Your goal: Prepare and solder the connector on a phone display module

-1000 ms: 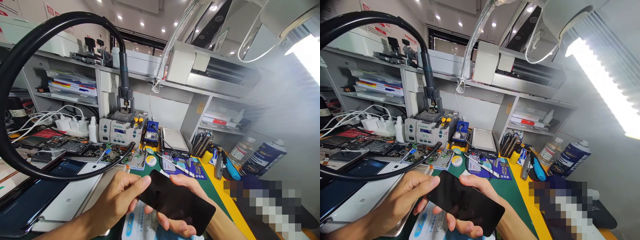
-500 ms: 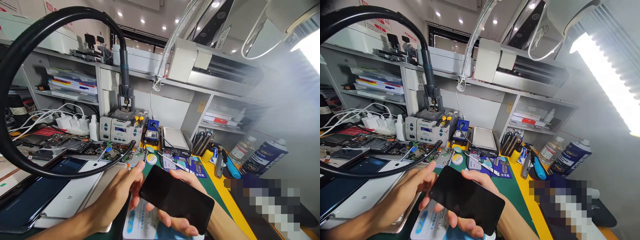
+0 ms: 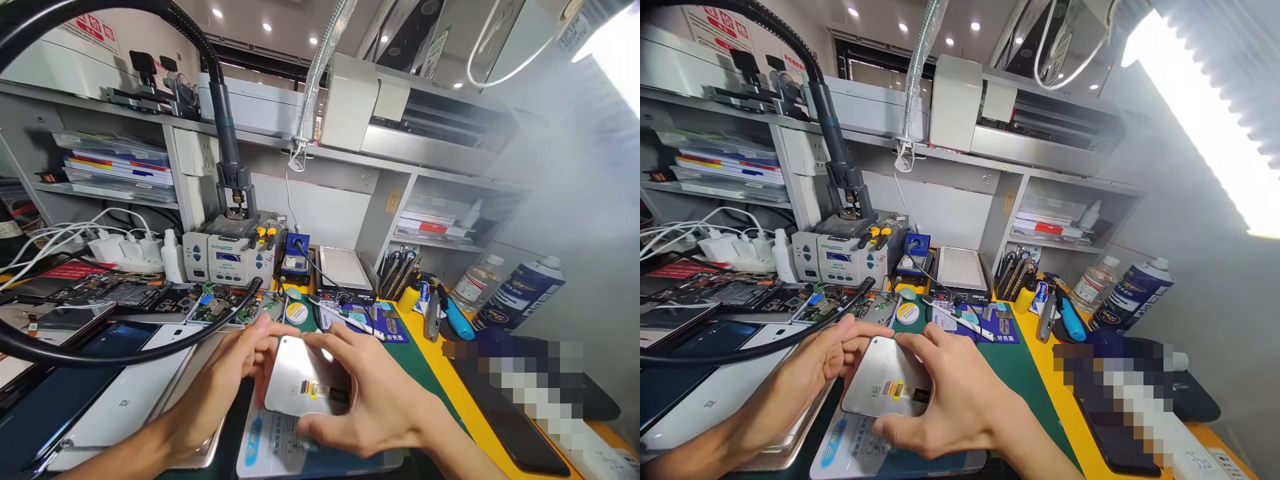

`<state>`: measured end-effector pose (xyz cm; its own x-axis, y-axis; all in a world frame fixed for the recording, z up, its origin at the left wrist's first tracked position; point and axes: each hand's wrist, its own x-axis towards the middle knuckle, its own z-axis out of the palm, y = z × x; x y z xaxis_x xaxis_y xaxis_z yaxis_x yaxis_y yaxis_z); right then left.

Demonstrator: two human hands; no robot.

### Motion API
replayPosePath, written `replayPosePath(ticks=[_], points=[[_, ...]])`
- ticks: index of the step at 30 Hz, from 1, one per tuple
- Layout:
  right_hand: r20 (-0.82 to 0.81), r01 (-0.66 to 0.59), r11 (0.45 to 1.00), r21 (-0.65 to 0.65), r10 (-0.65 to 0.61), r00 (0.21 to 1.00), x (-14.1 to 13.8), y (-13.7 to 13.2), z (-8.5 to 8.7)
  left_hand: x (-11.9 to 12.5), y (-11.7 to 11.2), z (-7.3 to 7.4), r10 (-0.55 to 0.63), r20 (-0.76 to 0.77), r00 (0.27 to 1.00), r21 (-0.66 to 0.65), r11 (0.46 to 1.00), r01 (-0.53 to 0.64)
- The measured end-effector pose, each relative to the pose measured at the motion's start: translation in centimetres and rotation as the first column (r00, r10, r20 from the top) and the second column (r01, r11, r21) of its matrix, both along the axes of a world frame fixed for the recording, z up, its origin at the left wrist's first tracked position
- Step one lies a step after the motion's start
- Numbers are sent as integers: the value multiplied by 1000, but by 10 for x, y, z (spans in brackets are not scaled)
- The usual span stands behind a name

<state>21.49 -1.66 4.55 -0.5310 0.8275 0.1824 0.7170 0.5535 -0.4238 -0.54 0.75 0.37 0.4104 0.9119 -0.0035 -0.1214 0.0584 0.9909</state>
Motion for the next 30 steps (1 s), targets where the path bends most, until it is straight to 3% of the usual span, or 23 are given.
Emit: replayPosePath(ticks=[9, 12, 15, 21, 26, 30], points=[[99, -23, 996, 91, 14, 995, -2, -1, -6, 2, -1, -1, 68, -8, 998, -29, 997, -68], [99, -34, 996, 83, 26, 995, -2, 0, -6, 0, 1, 1, 51, -82, 995, 10, 999, -51], [99, -34, 997, 65, 28, 995, -2, 2, -6, -3, 4, 8, -16, -200, 980, 69, 997, 30], [131, -26, 997, 74, 16, 991, 1, 6, -9, -9, 16, 17, -315, -298, 901, 44, 938, 343], [151, -39, 996, 77, 27, 988, 0, 7, -11, -12, 21, 13, -285, -407, 868, 91, 933, 349], [118, -39, 996, 77, 29, 993, 2, 7, -9, -14, 21, 10, -283, -407, 868, 114, 928, 356]])
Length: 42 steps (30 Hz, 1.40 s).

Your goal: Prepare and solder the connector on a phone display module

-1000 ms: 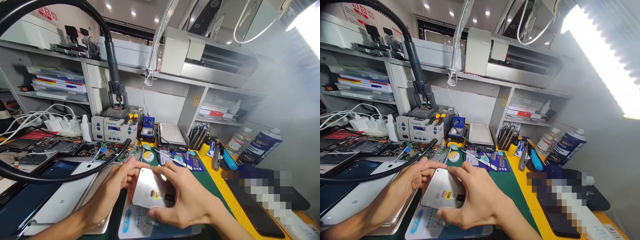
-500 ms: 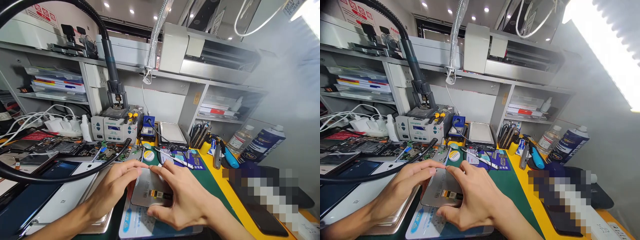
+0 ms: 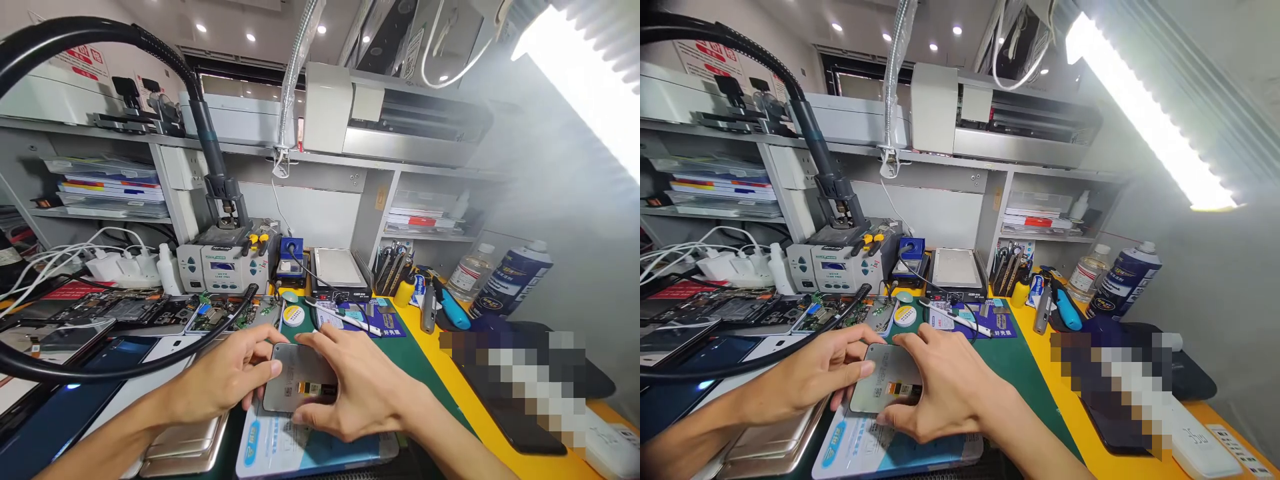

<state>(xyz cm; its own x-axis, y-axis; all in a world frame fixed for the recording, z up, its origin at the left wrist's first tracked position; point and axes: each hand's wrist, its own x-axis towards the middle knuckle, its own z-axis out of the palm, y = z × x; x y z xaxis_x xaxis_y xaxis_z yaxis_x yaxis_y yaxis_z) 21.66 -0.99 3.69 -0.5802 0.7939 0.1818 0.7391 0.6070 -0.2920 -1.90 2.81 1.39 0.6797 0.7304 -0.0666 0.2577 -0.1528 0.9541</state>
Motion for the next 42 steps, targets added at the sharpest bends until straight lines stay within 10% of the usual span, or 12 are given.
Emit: replayPosePath(ticks=[25, 33, 42], points=[[-429, 38, 872, -487, -278, 859, 40, 35, -2, 1, 6, -5, 84, -130, 988, 5, 996, -84], [-321, 463, 862, -209, -507, 800, 66, 46, 8, -6, 11, -6, 39, -336, 941, 51, 998, -24], [-18, 397, 881, -257, -415, 910, 68, 46, 2, -4, 12, -8, 109, -392, 913, 278, 961, 5]])
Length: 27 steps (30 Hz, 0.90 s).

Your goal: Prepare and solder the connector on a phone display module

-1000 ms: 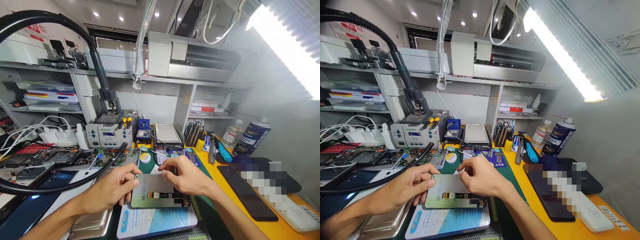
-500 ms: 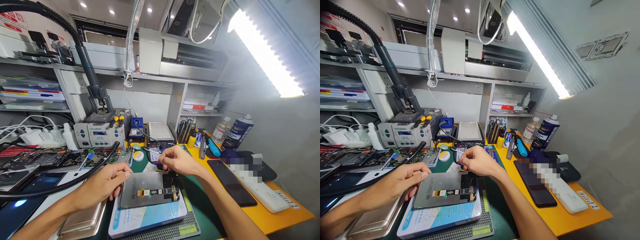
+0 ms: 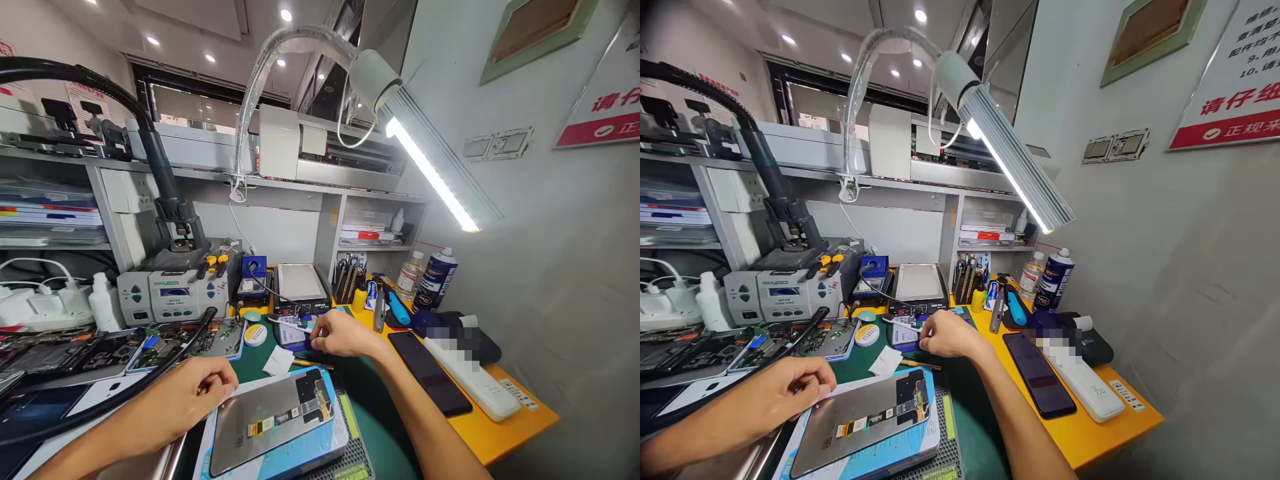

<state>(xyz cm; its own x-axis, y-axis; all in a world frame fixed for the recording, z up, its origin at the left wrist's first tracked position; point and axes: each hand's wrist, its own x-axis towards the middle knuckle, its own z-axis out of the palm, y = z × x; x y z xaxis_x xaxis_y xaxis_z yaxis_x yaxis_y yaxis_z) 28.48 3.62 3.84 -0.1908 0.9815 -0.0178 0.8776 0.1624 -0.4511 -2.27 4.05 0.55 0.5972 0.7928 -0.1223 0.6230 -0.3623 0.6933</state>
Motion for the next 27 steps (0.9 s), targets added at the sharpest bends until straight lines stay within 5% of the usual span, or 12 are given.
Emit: replayPosePath(ticks=[11, 27], points=[[117, -73, 986, -150, 91, 989, 1, 1, -7, 0, 14, -18, 56, 91, 994, 91, 994, -64], [69, -48, 985, -166, 60, 996, 5, 6, -15, 11, 10, -24, 110, 137, 984, 207, 969, -137]])
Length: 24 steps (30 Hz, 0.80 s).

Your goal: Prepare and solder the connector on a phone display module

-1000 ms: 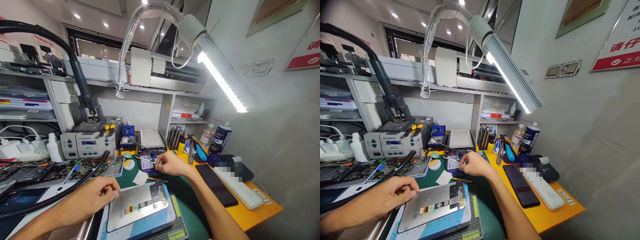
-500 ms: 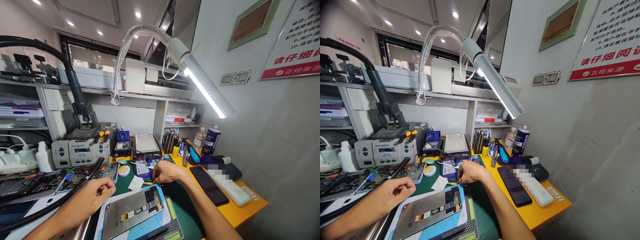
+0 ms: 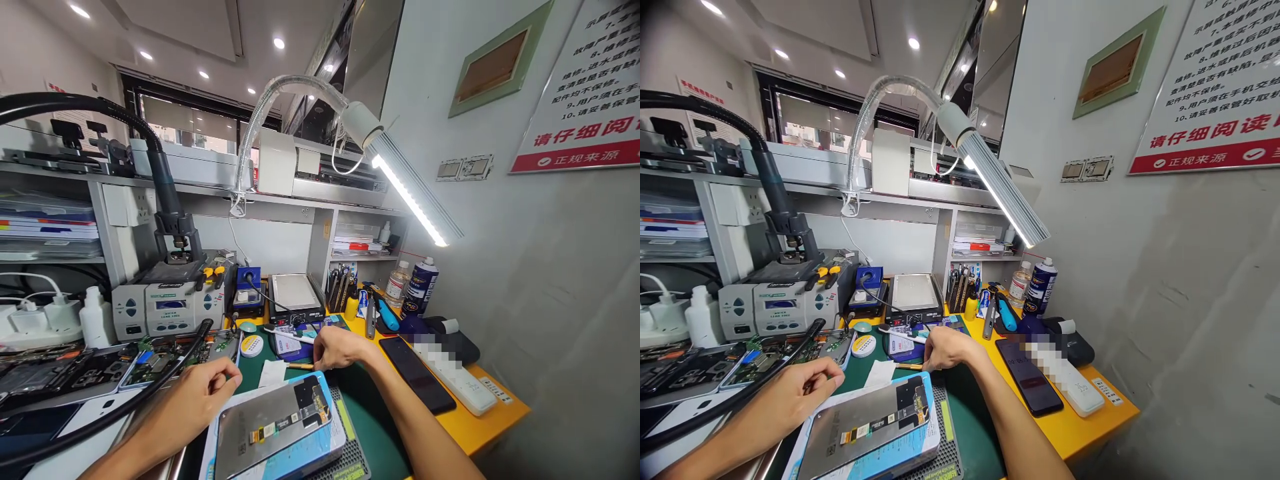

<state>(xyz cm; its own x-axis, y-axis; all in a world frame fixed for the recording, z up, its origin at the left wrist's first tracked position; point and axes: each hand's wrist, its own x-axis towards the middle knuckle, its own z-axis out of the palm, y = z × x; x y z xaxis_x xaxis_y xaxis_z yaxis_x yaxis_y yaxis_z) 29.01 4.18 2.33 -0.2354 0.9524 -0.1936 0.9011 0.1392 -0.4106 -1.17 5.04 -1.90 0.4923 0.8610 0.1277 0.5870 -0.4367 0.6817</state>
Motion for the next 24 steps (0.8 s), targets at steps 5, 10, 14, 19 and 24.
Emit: replayPosePath(ticks=[5, 10, 14, 19, 24], points=[[-152, 14, 996, -94, -28, 988, 13, 3, 1, 2, -5, 2, -1, 18, 1000, 14, 1000, 1], [-192, 11, 995, -104, -31, 981, 16, 4, 0, 2, -5, -4, 2, 62, 998, 35, 999, -4], [-129, 21, 1000, -10, -22, 991, 5, 1, -3, 1, -1, -8, 20, 62, 998, 61, 998, -24], [-147, 39, 999, 21, -36, 988, 1, -6, 5, -1, 5, -11, 79, 97, 992, 79, 993, -87], [-289, 344, 906, 248, -270, 919, 27, -4, 24, -7, 14, -15, 121, 157, 980, 31, 991, -127]])
